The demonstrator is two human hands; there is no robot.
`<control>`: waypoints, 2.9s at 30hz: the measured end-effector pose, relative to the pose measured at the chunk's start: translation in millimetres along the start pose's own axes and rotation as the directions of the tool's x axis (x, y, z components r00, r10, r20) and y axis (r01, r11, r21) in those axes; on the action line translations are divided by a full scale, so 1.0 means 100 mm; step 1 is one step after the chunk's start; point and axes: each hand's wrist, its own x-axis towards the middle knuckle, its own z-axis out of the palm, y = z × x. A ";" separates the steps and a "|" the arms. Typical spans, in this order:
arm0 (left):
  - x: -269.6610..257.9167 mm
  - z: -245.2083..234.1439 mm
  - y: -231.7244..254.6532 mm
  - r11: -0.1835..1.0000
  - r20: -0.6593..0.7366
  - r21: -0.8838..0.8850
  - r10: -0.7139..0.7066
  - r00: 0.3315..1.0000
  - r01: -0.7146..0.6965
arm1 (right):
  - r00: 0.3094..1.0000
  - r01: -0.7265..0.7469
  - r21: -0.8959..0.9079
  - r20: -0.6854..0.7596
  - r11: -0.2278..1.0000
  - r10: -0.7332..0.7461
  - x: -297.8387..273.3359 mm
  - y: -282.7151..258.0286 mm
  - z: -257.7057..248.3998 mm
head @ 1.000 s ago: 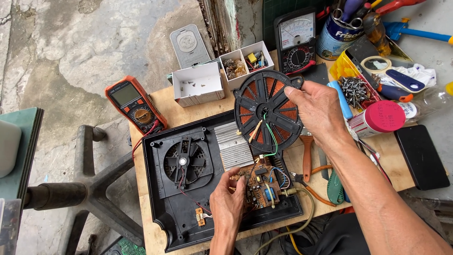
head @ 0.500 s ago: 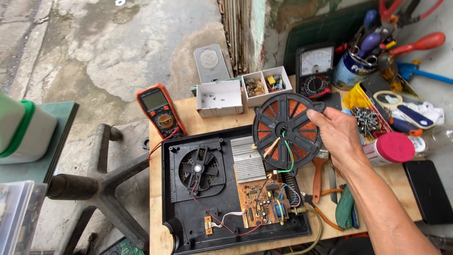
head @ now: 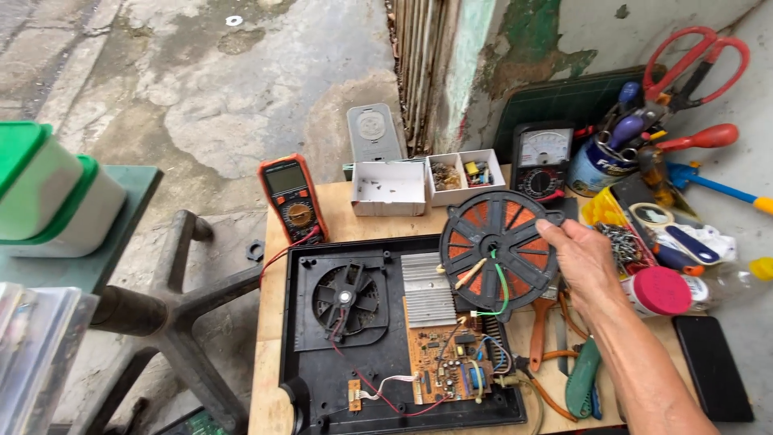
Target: Disassembling an induction cooker by removing the induction coil using a power drill.
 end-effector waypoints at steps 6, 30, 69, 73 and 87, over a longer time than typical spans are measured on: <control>0.81 -0.09 -0.52 0.992 0.246 0.081 -0.111 0.963 0.094 | 0.984 -0.176 0.065 -0.024 0.982 0.178 -0.33 -0.57 0.10; 2.02 0.29 -1.37 0.970 0.129 -0.186 0.183 0.975 -0.158 | 0.937 -0.334 0.224 -0.029 0.916 0.349 -0.14 -0.36 0.01; 2.05 0.31 -1.51 0.978 0.193 -0.179 -0.076 0.978 0.111 | 0.940 -0.332 0.162 -0.028 0.929 0.341 -0.23 -0.48 0.07; 2.03 0.30 -1.42 0.821 0.199 -0.516 -0.162 0.966 0.244 | 0.939 -0.334 0.166 -0.031 0.928 0.344 -0.23 -0.47 0.06; 1.96 0.33 -1.35 0.803 0.291 -0.544 -0.090 0.953 0.242 | 0.952 -0.296 0.197 -0.017 0.935 0.305 -0.07 -0.23 0.02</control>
